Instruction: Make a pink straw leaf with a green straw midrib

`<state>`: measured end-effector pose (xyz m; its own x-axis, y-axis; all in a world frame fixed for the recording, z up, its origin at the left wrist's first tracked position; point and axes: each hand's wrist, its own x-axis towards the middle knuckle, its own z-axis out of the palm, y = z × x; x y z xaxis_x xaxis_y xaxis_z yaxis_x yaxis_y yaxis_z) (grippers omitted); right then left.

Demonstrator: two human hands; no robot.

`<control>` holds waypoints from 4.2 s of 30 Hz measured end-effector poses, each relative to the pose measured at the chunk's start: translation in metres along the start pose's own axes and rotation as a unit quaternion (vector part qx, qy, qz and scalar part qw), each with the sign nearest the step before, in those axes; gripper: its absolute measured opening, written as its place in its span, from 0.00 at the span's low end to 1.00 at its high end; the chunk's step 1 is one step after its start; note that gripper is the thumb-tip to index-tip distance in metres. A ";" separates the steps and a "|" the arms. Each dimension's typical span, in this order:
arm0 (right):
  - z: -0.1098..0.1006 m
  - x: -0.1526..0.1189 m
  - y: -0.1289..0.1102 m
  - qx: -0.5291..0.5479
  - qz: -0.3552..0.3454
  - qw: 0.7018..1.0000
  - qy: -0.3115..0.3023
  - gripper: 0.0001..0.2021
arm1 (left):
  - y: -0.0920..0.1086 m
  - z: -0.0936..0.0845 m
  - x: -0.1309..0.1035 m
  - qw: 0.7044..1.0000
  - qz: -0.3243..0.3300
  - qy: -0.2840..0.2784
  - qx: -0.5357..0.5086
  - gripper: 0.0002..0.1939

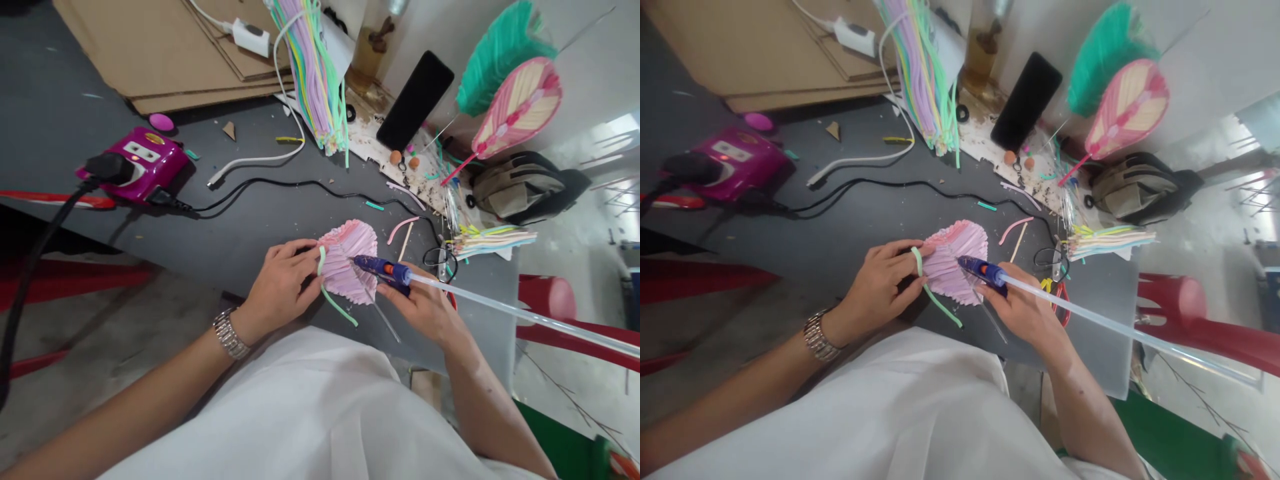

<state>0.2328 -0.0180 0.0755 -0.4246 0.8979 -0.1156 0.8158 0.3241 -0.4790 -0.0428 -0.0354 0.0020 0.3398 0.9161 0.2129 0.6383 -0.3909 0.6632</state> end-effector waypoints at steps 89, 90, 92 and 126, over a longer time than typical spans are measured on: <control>0.064 -0.005 -0.058 0.135 -0.046 0.956 0.256 0.03 | 0.058 -0.002 0.022 0.659 -0.337 0.109 -0.664 0.17; 0.066 -0.003 -0.059 0.154 -0.032 0.957 0.244 0.02 | 0.060 0.001 0.020 0.662 -0.330 0.100 -0.665 0.17; 0.068 -0.001 -0.060 0.181 -0.013 0.959 0.216 0.04 | 0.062 0.006 0.018 0.673 -0.319 0.105 -0.659 0.16; 0.019 0.053 -0.056 -0.037 0.011 0.985 0.169 0.07 | 0.001 -0.008 0.091 0.894 -0.125 0.098 -0.418 0.16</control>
<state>0.1567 0.0056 0.0795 -0.2623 0.9486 0.1771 0.8549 0.3135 -0.4133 -0.0168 0.0480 0.0275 0.0778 0.9957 0.0497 -0.0902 -0.0426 0.9950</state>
